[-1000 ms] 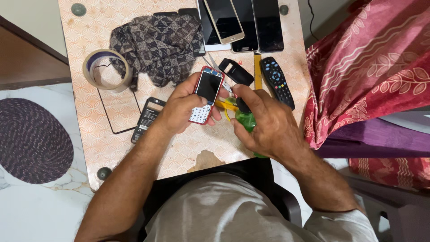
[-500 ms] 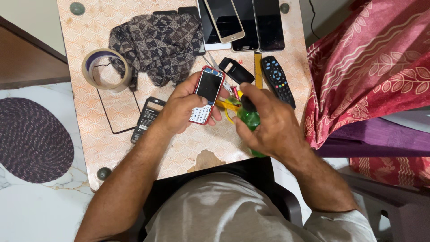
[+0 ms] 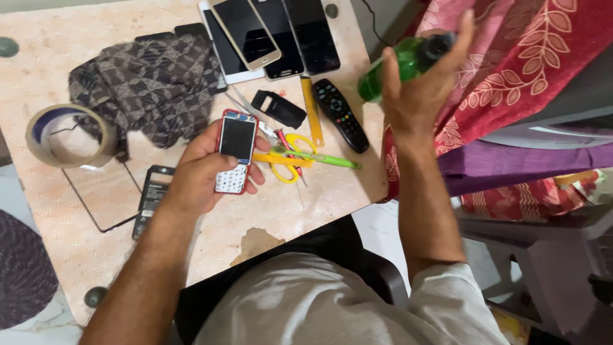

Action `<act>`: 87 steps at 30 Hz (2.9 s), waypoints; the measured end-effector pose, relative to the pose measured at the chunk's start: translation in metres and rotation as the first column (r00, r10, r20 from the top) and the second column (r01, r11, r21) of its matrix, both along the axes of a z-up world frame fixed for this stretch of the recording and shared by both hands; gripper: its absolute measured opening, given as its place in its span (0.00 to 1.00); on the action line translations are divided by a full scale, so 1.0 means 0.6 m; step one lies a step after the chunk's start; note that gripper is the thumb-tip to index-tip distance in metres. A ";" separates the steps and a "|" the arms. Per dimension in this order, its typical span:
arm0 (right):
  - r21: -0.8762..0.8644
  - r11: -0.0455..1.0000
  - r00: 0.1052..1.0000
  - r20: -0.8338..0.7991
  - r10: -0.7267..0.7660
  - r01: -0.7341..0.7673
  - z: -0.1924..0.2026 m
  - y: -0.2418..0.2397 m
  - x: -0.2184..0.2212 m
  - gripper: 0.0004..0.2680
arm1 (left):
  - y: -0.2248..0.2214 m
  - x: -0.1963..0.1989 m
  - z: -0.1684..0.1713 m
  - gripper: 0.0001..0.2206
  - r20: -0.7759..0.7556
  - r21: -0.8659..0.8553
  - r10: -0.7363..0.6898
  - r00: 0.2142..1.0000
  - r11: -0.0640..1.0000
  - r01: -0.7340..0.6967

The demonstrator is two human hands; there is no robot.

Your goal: The person cleans various mobile phone components by hand and using a toothbrush. The person handles internal circuitry, a red phone casing, and a screen unit, scrubbing the casing with a toothbrush and wiping the screen with a cloth.

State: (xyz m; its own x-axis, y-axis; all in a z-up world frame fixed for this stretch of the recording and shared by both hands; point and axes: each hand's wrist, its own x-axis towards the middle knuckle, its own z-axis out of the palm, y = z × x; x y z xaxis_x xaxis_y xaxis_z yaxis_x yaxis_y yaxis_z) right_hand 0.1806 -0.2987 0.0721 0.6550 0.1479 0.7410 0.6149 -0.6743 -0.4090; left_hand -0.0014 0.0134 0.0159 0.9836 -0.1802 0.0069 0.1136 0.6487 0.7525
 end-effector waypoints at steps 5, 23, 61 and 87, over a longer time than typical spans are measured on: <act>-0.047 0.999 0.999 0.034 0.009 -0.007 -0.047 -0.007 0.019 0.37 | 0.006 -0.001 -0.003 0.28 0.001 -0.018 -0.008 1.000 1.000 0.008; -0.555 0.582 0.791 -0.271 0.549 -0.594 -0.037 0.162 -0.180 0.33 | 0.019 -0.005 -0.009 0.29 0.011 -0.127 -0.058 0.998 0.990 0.058; -0.535 0.574 0.735 -0.138 0.664 -0.620 -0.024 0.426 -0.063 0.21 | 0.106 -0.027 0.045 0.25 0.104 -0.143 0.540 0.835 0.839 -0.525; -0.420 0.460 0.566 -0.170 0.807 -0.783 0.091 0.364 -0.162 0.10 | 0.087 -0.006 -0.003 0.30 0.048 -0.180 0.444 0.895 0.885 -0.430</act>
State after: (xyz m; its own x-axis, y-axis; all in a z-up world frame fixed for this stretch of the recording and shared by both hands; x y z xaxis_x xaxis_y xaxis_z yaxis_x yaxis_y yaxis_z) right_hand 0.0835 -0.0800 0.1269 0.0620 0.8711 0.4871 0.9819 0.0343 -0.1864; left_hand -0.0048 0.0654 0.0143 0.9565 0.2786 0.0867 -0.2696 0.7299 0.6282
